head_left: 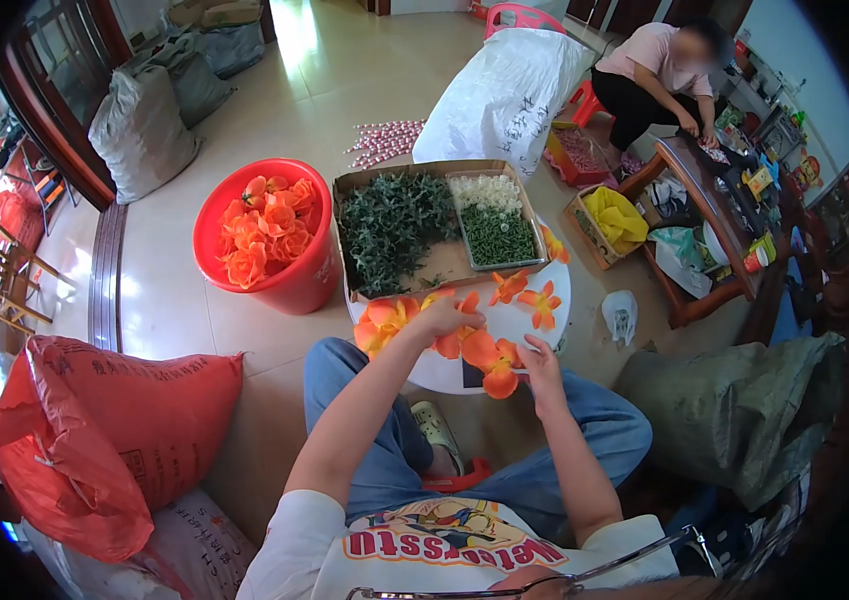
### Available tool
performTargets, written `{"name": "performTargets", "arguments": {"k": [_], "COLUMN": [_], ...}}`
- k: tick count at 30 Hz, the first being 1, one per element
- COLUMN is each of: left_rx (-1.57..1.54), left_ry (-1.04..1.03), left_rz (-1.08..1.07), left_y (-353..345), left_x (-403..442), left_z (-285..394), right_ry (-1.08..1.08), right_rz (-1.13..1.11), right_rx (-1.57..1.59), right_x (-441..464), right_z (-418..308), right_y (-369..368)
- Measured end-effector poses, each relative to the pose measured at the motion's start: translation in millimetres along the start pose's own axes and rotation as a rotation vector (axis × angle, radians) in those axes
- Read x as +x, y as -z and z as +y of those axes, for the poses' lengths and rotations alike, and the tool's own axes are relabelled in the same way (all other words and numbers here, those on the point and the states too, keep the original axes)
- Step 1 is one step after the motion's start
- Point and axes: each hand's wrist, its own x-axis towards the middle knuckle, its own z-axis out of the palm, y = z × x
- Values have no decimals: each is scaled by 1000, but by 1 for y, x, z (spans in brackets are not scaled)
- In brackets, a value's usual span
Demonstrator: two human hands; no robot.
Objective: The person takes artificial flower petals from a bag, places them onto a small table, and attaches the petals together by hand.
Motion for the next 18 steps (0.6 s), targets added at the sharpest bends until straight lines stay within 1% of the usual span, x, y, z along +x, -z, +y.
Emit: {"name": "performTargets", "arguments": {"k": [2, 5, 6, 8, 11, 14, 17, 18], "left_rx": [54, 72, 95, 140, 177, 50, -45, -86], "left_ry": [13, 33, 80, 181, 192, 187, 161, 124], "left_rz": [-88, -129, -113, -84, -190, -259, -320, -318], "left_y": [1, 0, -2, -6, -4, -9, -11, -11], "left_x": [18, 30, 27, 14, 24, 32, 26, 22], "left_z": [-6, -11, -5, 11, 7, -6, -2, -1], "right_ry": [-48, -77, -80, -67, -47, -37, -37, -38], "right_rz": [-61, -135, -159, -162, -163, -162, -142, -133], "right_rx": [68, 199, 247, 294, 338, 355, 353, 352], "right_x": [3, 3, 3, 5, 6, 7, 6, 5], "right_z": [0, -5, -7, -6, -7, -6, -9, -10], "right_y": [2, 2, 0, -1, -2, -3, -3, -3]}}
